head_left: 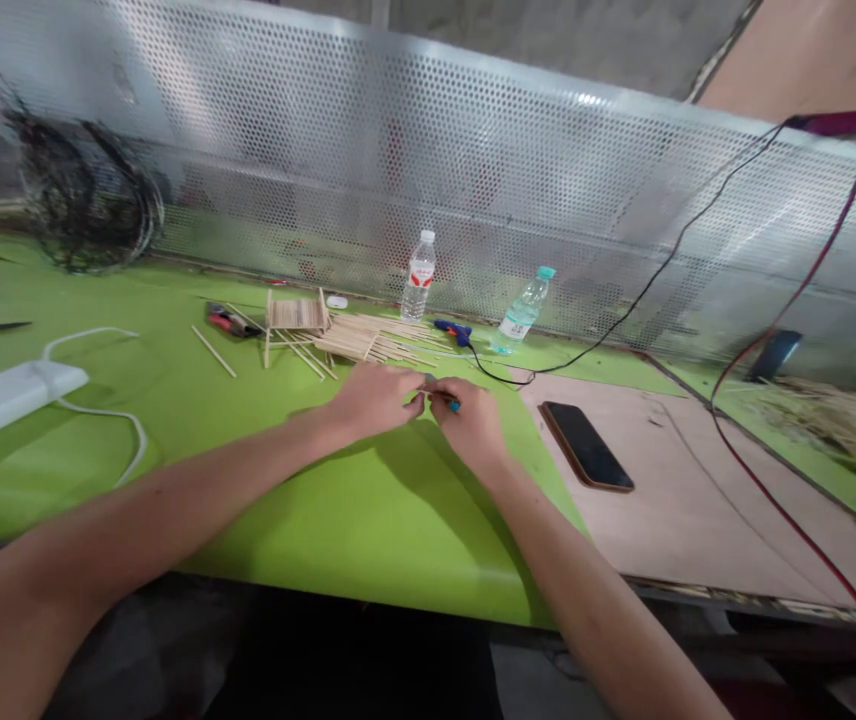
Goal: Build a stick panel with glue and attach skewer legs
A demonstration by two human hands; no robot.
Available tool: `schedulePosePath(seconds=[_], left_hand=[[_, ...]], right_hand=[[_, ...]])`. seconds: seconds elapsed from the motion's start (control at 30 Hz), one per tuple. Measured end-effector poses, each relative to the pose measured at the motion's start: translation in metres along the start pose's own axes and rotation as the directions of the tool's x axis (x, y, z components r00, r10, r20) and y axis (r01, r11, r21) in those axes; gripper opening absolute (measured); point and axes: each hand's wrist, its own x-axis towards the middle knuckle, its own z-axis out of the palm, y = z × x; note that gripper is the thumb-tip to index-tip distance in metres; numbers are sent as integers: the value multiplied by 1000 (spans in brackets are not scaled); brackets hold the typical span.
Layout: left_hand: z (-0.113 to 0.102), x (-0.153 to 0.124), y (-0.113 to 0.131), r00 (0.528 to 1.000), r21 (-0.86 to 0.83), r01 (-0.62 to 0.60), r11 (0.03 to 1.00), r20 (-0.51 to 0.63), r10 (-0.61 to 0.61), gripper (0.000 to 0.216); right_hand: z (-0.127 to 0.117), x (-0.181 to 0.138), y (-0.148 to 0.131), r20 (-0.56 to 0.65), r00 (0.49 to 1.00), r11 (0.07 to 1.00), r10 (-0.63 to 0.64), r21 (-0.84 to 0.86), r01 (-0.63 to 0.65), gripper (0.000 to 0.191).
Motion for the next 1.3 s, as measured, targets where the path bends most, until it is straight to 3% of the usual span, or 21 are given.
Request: schedulePosePath(seconds=[0.17,0.33,0.4,0.47,0.6,0.67,0.77,0.87,0.97,1.1,1.2,1.3], left_hand=[[0,1,-3,1000,-25,27,999,14,-27,22],[6,2,-8,996,-33,45,998,84,-42,23],[8,2,-10,994,-25,53,998,98,-50,21],[8,2,-13,994,-16,60,998,91,-58,21],[8,4,-18,991,-31,96,995,91,-93,22],[8,5,-20,987,-61,123,990,114,-116,22],[8,5,-21,983,-78,149,986,122,-139,21],[8,5,-23,983,-89,158,983,108,-148,20],[9,5,-25,972,-138,190,972,164,-166,19],[10,4,-26,972,-146,189,971,169,-163,18],[12,3,-25,970,-117,199,973,164,-178,18],[15,4,-25,958,-78,227,971,199,-208,19]], right_hand=[[-3,3,-1,16,1000,1000,2,21,-2,28],[-24,9,23,-169,981,979,96,-162,-124,30],[-33,10,37,-119,971,936,209,-262,-234,36],[-39,10,47,11,946,889,323,-346,-300,36],[-39,3,46,201,915,876,350,-417,-243,43],[-35,-1,41,217,925,872,313,-452,-189,43],[-31,-3,37,218,926,846,307,-509,-160,30],[-38,-4,40,186,906,798,379,-562,-219,21],[-54,-10,42,131,890,767,438,-571,-293,28],[-61,-25,18,62,888,814,456,-433,-388,47],[-47,-33,-11,93,931,904,354,-288,-315,57],[-29,-37,-32,117,954,927,277,-292,-234,58]])
